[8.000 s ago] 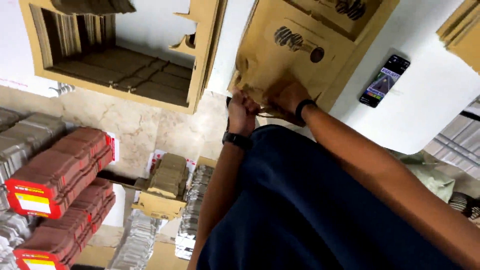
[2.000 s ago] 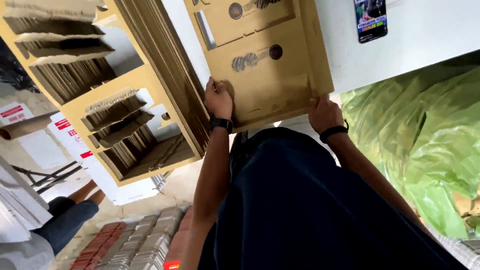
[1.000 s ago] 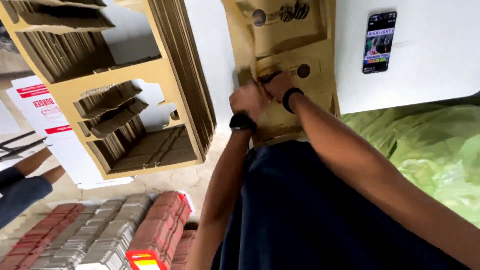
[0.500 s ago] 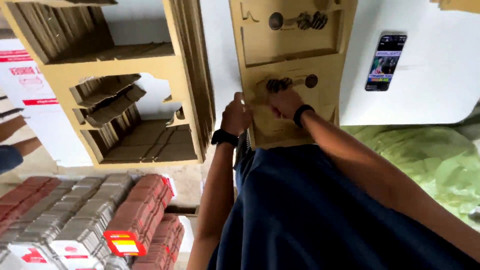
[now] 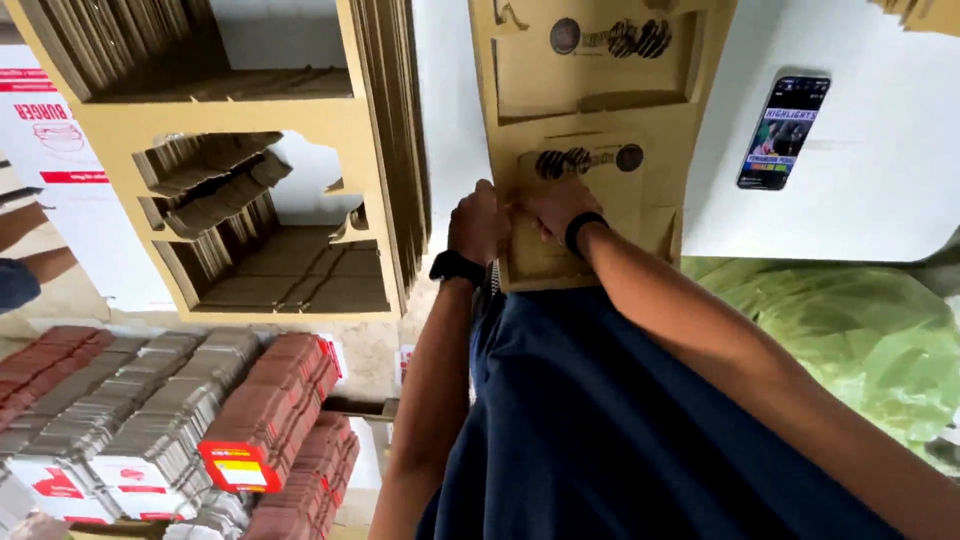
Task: Folding and organizing cardboard inserts for packaging bouquet handles.
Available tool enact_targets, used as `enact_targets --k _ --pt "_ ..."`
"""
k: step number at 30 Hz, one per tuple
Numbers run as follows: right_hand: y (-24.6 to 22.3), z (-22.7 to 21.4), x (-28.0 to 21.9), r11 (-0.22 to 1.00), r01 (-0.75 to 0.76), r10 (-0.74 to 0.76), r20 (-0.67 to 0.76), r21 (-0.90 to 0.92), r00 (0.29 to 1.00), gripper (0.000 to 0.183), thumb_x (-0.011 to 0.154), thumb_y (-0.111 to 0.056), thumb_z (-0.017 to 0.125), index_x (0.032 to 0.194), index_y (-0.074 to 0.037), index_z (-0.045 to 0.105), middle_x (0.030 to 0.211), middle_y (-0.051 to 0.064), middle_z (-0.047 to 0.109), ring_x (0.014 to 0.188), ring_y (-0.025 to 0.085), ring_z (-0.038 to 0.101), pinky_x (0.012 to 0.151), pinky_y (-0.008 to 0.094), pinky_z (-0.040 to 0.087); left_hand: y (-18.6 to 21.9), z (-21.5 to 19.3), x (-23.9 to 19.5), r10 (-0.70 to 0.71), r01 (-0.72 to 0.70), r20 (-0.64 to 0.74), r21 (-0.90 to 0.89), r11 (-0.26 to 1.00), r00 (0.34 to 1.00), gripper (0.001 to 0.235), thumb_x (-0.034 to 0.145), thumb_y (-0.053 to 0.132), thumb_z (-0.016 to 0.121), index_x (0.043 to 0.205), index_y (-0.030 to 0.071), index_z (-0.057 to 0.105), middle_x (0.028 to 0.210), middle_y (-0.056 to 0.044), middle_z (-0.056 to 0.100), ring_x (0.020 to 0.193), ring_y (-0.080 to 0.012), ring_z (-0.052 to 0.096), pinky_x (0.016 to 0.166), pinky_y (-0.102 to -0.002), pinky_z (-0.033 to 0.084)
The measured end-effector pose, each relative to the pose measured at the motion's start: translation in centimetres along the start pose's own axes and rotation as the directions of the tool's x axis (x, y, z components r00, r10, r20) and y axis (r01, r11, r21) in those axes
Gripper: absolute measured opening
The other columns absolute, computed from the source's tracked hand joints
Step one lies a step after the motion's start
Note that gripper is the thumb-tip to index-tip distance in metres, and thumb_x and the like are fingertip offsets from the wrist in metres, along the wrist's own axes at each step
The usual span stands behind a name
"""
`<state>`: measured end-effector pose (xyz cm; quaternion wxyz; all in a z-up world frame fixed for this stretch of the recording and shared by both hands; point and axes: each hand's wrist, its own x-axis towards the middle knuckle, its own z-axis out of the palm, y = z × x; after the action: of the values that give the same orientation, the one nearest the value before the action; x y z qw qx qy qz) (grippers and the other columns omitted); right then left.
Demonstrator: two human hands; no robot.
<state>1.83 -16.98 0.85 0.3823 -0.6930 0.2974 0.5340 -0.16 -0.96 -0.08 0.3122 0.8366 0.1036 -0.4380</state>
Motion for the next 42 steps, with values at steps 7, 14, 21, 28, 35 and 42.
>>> enact_targets --k 7,14,21,28,35,42 --pt "0.6 0.5 0.6 0.977 0.094 -0.096 0.001 -0.194 0.995 0.044 0.091 -0.039 0.073 0.06 -0.009 0.065 0.051 0.003 0.061 0.043 0.014 0.06 0.045 0.027 0.054 1.0 3.6 -0.5 0.172 -0.119 -0.167 0.286 0.951 0.971 0.017 0.093 0.009 0.061 0.105 -0.001 0.054 0.089 -0.021 0.068 0.088 -0.0443 0.075 0.077 -0.052 0.063" --pt "3.6 0.0 2.3 0.966 0.208 -0.197 0.088 -0.152 0.976 0.053 0.082 -0.066 0.074 0.062 -0.018 0.062 0.054 0.001 0.065 0.05 0.014 0.056 0.049 0.029 0.05 -4.5 5.0 -0.4 0.064 -0.059 -0.152 0.037 0.998 0.986 0.042 0.099 0.039 0.063 0.117 0.001 0.057 0.102 -0.02 0.069 0.104 -0.0442 0.071 0.086 -0.056 0.059" --pt "0.0 -1.1 -3.4 0.809 0.292 -0.198 0.231 -0.51 0.953 0.03 0.088 -0.027 0.07 0.071 -0.003 0.072 0.067 0.011 0.07 0.068 0.023 0.064 0.067 0.031 0.054 -2.1 4.7 -2.5 -0.077 0.084 -0.067 0.11 0.99 0.995 0.035 0.092 0.028 0.062 0.115 0.002 0.057 0.102 -0.021 0.071 0.102 -0.0436 0.072 0.084 -0.055 0.061" --pt "1.8 -0.5 -2.4 0.83 0.346 -0.327 0.12 -0.438 0.937 0.032 0.084 -0.024 0.069 0.057 -0.009 0.066 0.057 0.007 0.066 0.061 0.019 0.064 0.062 0.027 0.052 -1.9 6.5 -0.9 -0.335 0.319 -0.091 -0.155 0.935 0.938 0.031 0.08 0.031 0.062 0.094 0.004 0.066 0.079 -0.017 0.071 0.08 -0.0365 0.075 0.069 -0.048 0.062" --pt "3.0 -0.8 0.2 0.943 0.328 -0.33 0.018 0.055 0.944 0.047 0.075 -0.054 0.075 0.065 -0.009 0.074 0.066 0.011 0.072 0.064 0.018 0.068 0.061 0.035 0.055 -1.7 6.8 -0.1 -0.235 0.356 0.31 -0.914 0.192 0.921 0.012 0.071 0.027 0.061 0.073 0.016 0.057 0.062 0.008 0.039 0.056 -0.009 0.048 0.05 -0.021 0.035" --pt "0.6 0.0 -3.1 0.991 0.132 -0.131 -0.049 0.012 0.99 0.105 0.061 -0.074 0.082 0.129 0.004 0.062 0.117 0.02 0.073 0.114 0.034 0.07 0.094 0.045 0.058 -2.3 10.8 0.6 -0.411 0.314 -0.145 -0.439 0.842 0.9 0.046 0.091 0.024 0.046 0.119 -0.008 0.064 0.118 -0.032 0.068 0.121 -0.0523 0.061 0.103 -0.061 0.049"
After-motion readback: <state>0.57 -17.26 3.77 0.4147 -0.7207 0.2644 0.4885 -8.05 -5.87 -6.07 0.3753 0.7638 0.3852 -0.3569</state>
